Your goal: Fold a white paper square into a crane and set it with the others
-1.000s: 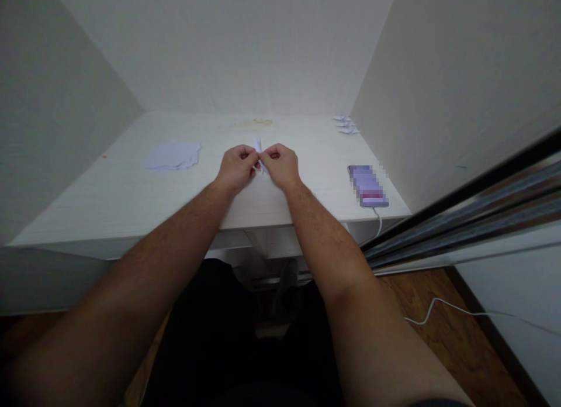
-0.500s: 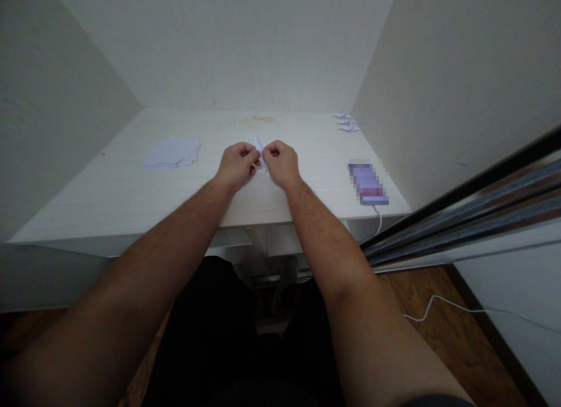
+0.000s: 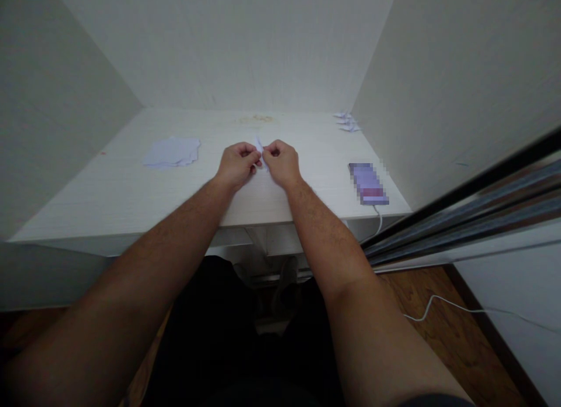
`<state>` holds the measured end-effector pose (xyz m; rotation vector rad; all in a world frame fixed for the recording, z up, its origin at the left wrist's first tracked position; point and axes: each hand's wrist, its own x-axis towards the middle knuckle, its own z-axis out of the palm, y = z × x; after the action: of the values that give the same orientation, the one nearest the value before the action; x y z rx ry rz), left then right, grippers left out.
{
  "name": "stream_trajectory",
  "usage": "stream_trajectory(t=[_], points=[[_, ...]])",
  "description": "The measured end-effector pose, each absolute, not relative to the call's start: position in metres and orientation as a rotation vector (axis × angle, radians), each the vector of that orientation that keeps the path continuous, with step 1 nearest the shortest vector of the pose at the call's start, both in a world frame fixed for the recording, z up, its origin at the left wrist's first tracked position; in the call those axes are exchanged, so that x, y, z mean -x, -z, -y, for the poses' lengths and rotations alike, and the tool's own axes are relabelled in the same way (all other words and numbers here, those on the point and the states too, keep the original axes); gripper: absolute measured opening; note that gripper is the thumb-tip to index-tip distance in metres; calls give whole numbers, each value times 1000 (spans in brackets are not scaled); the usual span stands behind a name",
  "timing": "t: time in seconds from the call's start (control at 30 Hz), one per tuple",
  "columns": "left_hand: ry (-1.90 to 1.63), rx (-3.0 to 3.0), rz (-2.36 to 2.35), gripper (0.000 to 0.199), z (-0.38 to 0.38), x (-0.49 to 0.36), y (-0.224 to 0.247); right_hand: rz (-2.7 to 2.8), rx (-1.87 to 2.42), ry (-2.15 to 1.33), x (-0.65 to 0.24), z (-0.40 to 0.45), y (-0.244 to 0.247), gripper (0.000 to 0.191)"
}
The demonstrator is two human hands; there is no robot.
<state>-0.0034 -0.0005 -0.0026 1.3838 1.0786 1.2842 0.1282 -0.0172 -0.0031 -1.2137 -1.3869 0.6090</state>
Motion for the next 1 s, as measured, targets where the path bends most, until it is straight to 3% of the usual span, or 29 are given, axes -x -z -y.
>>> stream_trajectory(t=[1.0], points=[[-1355,-1433,-1091,11,4,5,0,1297,1223,-703,-128,22,-5,7]])
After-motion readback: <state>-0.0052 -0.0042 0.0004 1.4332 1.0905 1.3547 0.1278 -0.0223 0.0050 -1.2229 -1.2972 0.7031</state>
